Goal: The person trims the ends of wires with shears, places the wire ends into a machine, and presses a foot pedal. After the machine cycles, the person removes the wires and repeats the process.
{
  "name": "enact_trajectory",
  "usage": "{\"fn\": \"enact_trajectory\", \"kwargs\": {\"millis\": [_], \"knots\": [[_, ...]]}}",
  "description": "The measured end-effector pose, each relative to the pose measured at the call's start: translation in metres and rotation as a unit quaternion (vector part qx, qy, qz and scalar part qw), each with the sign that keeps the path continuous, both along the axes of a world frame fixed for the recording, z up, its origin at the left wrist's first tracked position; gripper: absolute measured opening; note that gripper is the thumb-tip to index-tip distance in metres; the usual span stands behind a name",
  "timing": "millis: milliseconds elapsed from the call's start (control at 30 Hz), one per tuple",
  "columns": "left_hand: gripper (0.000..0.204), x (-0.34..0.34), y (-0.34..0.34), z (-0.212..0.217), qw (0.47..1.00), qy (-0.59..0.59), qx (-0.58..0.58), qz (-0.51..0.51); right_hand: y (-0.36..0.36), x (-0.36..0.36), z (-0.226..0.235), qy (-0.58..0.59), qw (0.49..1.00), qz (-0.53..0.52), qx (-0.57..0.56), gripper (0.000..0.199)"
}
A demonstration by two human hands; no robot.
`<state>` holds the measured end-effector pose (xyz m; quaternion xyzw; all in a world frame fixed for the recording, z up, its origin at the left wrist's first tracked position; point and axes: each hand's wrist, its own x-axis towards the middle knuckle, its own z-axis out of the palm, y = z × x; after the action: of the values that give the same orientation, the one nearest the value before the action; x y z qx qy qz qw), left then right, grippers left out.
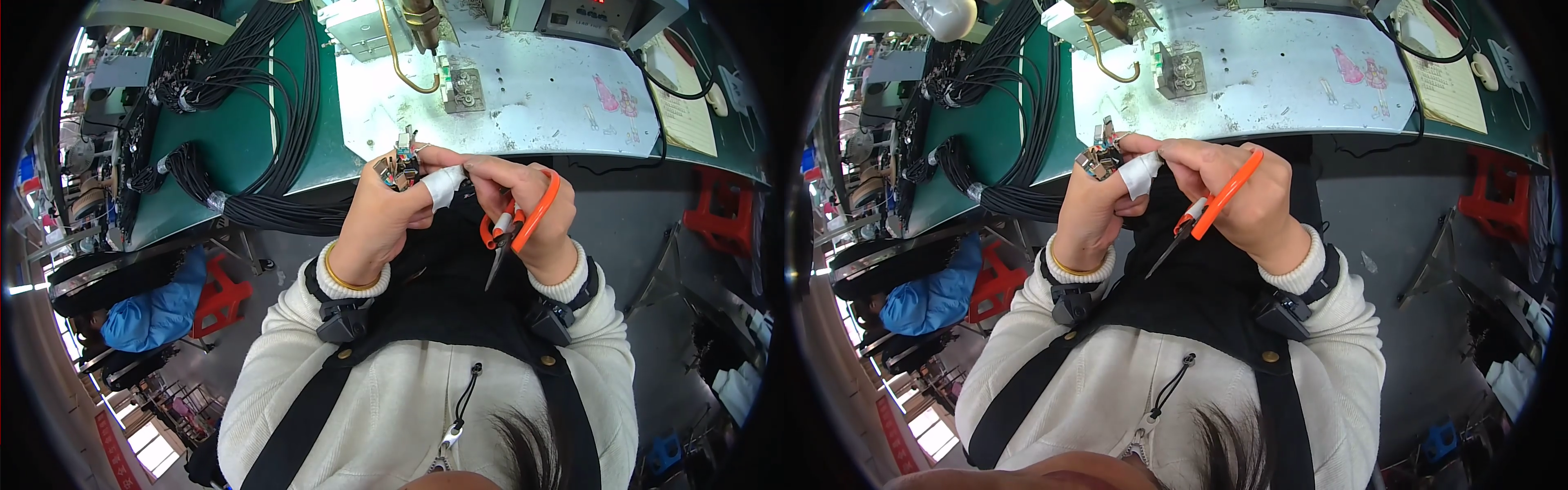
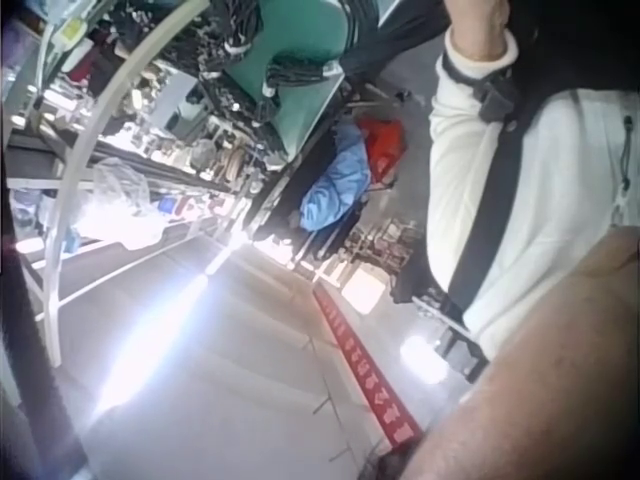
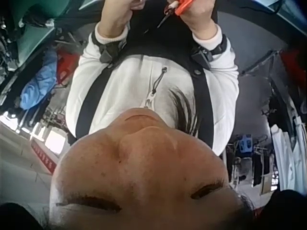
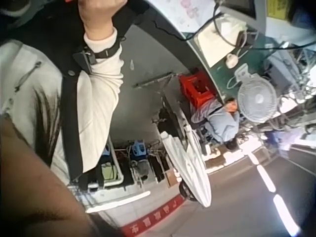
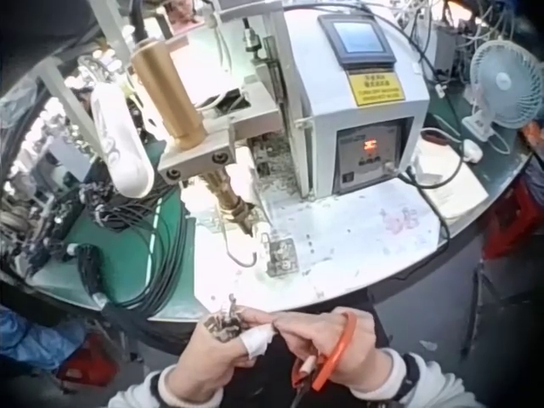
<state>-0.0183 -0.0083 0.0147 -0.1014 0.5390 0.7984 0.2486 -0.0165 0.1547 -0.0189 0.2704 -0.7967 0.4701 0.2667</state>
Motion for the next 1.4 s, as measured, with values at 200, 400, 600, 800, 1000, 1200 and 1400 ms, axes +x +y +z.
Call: {"fn": "enact_trajectory", "kwargs": {"millis": [200, 400, 600, 800, 1000, 1200, 1400], "knots": [[0.015, 0.0, 0.0, 0.0, 1.0, 0.006, -0.008, 0.002, 0.002, -0.002, 0.0, 0.042, 0.999, 0.002, 0.033, 0.023], [0.019, 0.002, 0.005, -0.003, 0.995, 0.051, -0.088, 0.009, -0.006, 0.003, -0.006, -0.014, 1.0, 0.015, -0.018, 0.024], [0.024, 0.006, 0.003, -0.006, 0.986, 0.131, -0.1, 0.022, -0.009, 0.0, -0.01, -0.031, 0.995, 0.033, -0.093, 0.018], [0.023, 0.01, 0.003, -0.005, 0.987, 0.113, -0.095, 0.066, -0.005, -0.004, -0.001, 0.009, 0.999, 0.016, -0.033, 0.016], [0.023, 0.012, 0.001, -0.008, 0.961, 0.207, -0.179, 0.044, -0.006, 0.001, 0.001, -0.046, 0.999, -0.021, 0.016, 0.014], [0.022, 0.014, 0.0, -0.013, 0.951, 0.221, -0.214, 0.03, -0.012, 0.008, 0.003, -0.17, 0.985, -0.016, -0.033, 0.01], [0.019, 0.016, 0.005, -0.015, 0.929, 0.309, -0.199, 0.053, -0.014, 0.008, 0.009, -0.208, 0.978, -0.022, 0.004, 0.006]]}}
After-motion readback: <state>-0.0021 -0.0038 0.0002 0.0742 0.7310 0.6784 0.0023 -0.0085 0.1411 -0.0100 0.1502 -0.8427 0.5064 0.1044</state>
